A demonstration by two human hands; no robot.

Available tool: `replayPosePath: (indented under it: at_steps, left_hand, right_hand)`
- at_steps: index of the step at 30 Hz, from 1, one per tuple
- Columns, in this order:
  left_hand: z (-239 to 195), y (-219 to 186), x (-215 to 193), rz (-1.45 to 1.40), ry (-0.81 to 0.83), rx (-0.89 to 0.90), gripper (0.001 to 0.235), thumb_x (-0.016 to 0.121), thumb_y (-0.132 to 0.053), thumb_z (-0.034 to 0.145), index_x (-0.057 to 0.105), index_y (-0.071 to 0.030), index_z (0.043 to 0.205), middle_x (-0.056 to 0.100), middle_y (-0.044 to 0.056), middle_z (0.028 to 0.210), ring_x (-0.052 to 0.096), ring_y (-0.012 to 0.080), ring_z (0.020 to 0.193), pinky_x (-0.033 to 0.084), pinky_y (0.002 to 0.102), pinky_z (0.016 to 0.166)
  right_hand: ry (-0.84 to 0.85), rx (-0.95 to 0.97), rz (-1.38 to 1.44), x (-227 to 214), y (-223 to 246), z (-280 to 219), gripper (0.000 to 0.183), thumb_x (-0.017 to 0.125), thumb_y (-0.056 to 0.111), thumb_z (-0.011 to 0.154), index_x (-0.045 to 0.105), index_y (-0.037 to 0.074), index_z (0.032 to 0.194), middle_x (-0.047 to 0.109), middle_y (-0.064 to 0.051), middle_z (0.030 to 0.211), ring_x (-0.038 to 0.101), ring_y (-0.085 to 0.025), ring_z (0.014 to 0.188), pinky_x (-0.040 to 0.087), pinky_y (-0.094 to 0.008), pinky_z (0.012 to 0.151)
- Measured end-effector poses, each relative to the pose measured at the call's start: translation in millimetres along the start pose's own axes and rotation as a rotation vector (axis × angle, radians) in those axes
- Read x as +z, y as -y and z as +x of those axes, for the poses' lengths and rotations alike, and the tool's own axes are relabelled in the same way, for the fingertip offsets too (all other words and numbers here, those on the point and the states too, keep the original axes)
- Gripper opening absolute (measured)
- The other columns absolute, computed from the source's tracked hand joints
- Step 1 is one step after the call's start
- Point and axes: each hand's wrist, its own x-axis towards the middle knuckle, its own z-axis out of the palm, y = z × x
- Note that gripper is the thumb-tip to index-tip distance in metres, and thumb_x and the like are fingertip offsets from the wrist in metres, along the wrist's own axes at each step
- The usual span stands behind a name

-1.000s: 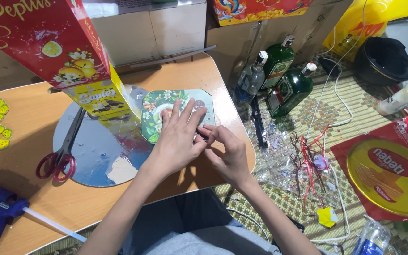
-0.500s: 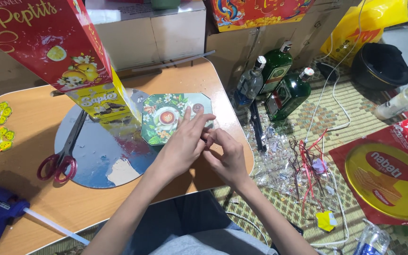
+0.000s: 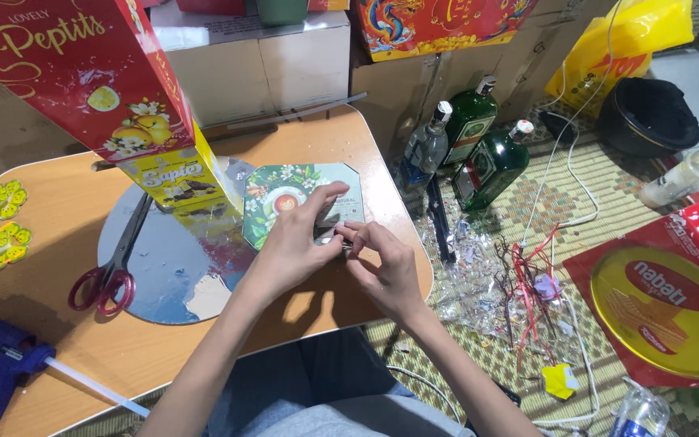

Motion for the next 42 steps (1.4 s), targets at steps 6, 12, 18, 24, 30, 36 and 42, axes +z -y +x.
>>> replayPosePath:
  at_steps: [6,12,18,24,30,36,42]
  left_hand:
    - [1.6,-1.5,3.4,0.105,0.007,0.044,0.066,0.065,-0.005,0.074,0.054,-0.019,0.137,0.070,0.023,0.125,0.064,0.0495,0.116,0.050,0.060,0.098]
    - [4.0,0.8,4.8,0.061,0.018,0.011,0.064,0.046,0.012,0.079,0.060,-0.019,0.133,0.073,0.027,0.116,0.063,0.0509,0.117,0.051,0.057,0.100]
    - [1.5,-10.3,-4.6,-0.029,0.030,-0.085,0.055,0.065,-0.015,0.080,0.060,-0.022,0.134,0.073,0.024,0.120,0.065,0.0468,0.118,0.049,0.059,0.100]
    - [2.0,-5.8,-1.4,0.027,0.035,-0.070,0.065,0.063,-0.011,0.072,0.058,-0.031,0.135,0.075,0.014,0.122,0.067,0.0476,0.111,0.052,0.057,0.096]
    - [0.4,-11.0,2.6,0.109,0.063,-0.039,0.060,0.060,-0.009,0.074,0.059,-0.029,0.131,0.077,0.017,0.113,0.069,0.0509,0.101,0.053,0.059,0.091]
    - [2.2,10.3,0.2,0.047,-0.017,-0.040,0.054,0.051,0.005,0.078,0.066,-0.017,0.124,0.078,0.018,0.110,0.070,0.0439,0.110,0.056,0.052,0.094]
    - [-2.0,-4.7,-16.6,-0.133,-0.011,-0.112,0.046,0.066,-0.005,0.079,0.067,-0.012,0.125,0.078,0.016,0.116,0.069,0.0342,0.119,0.055,0.046,0.101]
  right_hand:
    - [0.003,0.003,0.008,-1.2,1.5,0.8,0.021,0.072,-0.004,0.079,0.057,0.010,0.079,0.080,-0.010,0.093,0.074,-0.033,0.111,0.058,-0.046,0.094]
    - [0.014,0.014,0.034,-1.5,-3.0,-0.9,0.020,0.072,-0.003,0.081,0.057,0.010,0.079,0.080,-0.010,0.093,0.074,-0.033,0.113,0.057,-0.046,0.095]
    - [0.011,0.014,0.032,-3.3,-3.5,0.9,0.020,0.072,-0.003,0.080,0.057,0.010,0.080,0.078,-0.010,0.087,0.075,-0.034,0.111,0.057,-0.048,0.095]
    - [0.013,0.019,0.034,-3.1,-0.2,-0.6,0.021,0.072,-0.003,0.081,0.057,0.011,0.080,0.079,-0.009,0.090,0.074,-0.034,0.111,0.057,-0.046,0.095]
    - [0.013,0.015,0.042,-2.7,-2.3,-1.1,0.021,0.072,-0.004,0.081,0.057,0.010,0.080,0.077,-0.011,0.091,0.075,-0.035,0.108,0.058,-0.048,0.092]
    - [0.039,0.015,0.054,-3.4,-6.2,-0.6,0.020,0.073,-0.004,0.081,0.058,0.010,0.079,0.081,-0.010,0.097,0.074,-0.033,0.113,0.057,-0.046,0.095]
    - [0.028,0.033,0.053,-3.8,0.0,0.7,0.020,0.073,-0.004,0.082,0.058,0.010,0.079,0.082,-0.011,0.100,0.074,-0.032,0.114,0.057,-0.045,0.095]
